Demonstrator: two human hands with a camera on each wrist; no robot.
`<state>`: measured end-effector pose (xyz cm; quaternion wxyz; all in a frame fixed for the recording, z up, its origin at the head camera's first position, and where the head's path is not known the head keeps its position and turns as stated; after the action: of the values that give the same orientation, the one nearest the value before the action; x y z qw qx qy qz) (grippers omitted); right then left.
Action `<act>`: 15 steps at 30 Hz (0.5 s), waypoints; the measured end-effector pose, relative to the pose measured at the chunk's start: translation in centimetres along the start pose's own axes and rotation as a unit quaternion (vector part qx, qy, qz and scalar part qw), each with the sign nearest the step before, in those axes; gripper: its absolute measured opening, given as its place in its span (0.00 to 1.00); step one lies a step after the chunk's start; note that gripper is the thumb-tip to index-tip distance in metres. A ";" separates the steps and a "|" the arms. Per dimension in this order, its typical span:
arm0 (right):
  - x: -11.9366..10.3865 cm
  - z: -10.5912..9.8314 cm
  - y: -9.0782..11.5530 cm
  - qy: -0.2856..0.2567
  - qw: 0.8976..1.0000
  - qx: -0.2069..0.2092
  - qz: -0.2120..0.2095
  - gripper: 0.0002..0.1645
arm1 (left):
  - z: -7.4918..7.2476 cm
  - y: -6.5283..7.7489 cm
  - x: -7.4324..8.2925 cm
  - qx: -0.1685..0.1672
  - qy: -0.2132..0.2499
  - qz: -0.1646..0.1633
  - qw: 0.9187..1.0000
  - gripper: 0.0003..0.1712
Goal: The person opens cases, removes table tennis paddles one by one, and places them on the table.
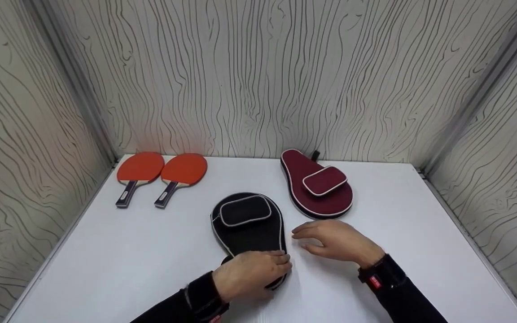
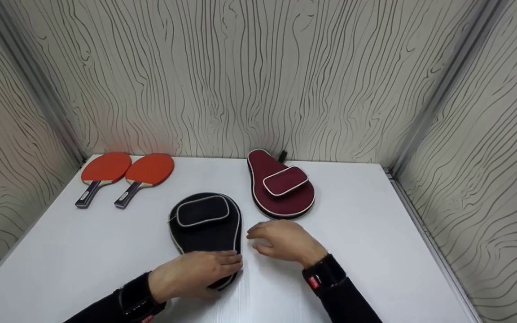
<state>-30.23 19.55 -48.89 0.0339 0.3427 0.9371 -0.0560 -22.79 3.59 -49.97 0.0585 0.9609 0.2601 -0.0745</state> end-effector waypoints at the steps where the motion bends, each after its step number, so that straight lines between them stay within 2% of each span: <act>1: 0.0 -0.1 0.0 0.000 1.000 0.001 0.001 0.19 | 0.0 0.0 -0.2 0.001 0.000 -0.003 1.000 0.41; 4: 0.1 -0.2 0.1 0.003 1.000 0.003 0.001 0.19 | 0.1 0.0 -0.9 0.004 -0.011 -0.013 1.000 0.40; 11: 0.2 -0.4 0.3 0.012 1.000 0.014 0.001 0.18 | -0.1 0.2 -2.9 0.026 -0.028 -0.046 0.998 0.31; 15: 0.2 -0.6 0.3 0.012 1.000 0.020 -0.003 0.18 | 0.1 0.4 -4.4 0.032 -0.031 -0.068 0.997 0.31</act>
<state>-30.16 19.99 -48.36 0.0157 0.3411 0.9372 -0.0709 -26.34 1.04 -49.29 0.0310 0.9396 0.3204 -0.1160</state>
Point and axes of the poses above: each hand's wrist, its own y-axis away from the middle knuckle, its own z-axis out of the palm, x = y × z, the point moved 7 cm from there along -y, towards the middle knuckle, and after that the axes turned 1 degree about x, right-handed, at the moved point
